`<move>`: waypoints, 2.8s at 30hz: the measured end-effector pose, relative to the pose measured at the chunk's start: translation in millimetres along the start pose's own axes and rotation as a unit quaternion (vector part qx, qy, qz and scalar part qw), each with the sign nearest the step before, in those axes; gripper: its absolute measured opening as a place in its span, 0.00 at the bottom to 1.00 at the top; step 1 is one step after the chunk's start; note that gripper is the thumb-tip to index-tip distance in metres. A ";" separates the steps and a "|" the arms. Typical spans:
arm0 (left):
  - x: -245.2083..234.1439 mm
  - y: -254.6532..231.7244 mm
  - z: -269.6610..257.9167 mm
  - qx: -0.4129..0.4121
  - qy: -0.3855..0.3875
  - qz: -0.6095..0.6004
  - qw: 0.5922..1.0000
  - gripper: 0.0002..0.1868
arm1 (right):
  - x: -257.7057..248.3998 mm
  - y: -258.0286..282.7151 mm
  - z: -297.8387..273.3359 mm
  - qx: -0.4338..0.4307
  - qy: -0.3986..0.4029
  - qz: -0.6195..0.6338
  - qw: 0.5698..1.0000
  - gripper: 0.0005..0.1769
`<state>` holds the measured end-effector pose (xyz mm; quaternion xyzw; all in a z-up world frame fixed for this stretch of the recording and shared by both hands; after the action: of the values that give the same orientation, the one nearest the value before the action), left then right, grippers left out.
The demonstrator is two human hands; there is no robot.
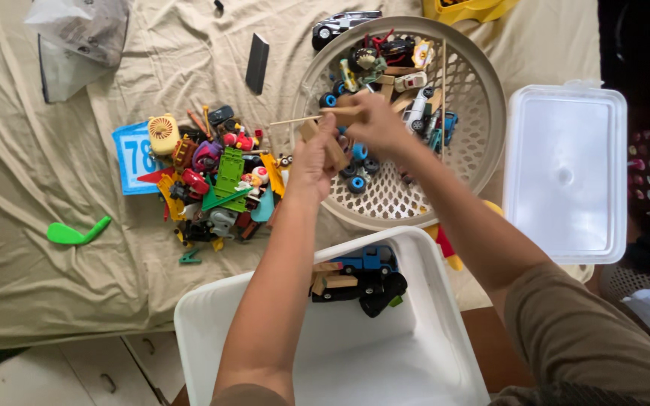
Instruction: The person picks up toy cars, blocks, and figurines from a basket and a bed and places them into a white plastic bin.
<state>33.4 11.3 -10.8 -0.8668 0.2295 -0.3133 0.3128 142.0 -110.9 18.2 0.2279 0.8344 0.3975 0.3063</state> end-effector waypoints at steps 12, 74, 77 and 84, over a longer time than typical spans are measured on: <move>6.4 -20.0 -4.6 0.080 0.004 -0.061 0.995 0.19 | -97.0 -145.8 43.2 0.076 -0.287 -0.295 0.908 0.22; -1.1 -5.8 120.1 0.134 0.103 0.494 0.853 0.16 | -6.3 -132.7 71.2 0.014 -0.178 -0.256 0.950 0.22; -3.0 -35.8 92.8 0.036 0.134 0.235 0.962 0.15 | -17.3 -128.5 65.9 -0.023 -0.215 -0.188 0.958 0.23; -13.1 -40.8 34.5 0.036 0.054 0.105 0.992 0.12 | -53.9 -125.6 61.9 0.039 -0.151 -0.076 0.985 0.30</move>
<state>56.1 61.3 -9.0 -0.8077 0.3248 -0.3329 0.3623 205.9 -184.9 -95.5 0.2333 0.8083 0.3009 0.4490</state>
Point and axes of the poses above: each hand's wrist, its own z-axis towards the middle knuckle, its own x-axis out of the palm, y = z × x, the point moved 4 cm from there along z, towards the middle knuckle, and after that the axes turned 11 degrees about x, right-handed, at the moved point
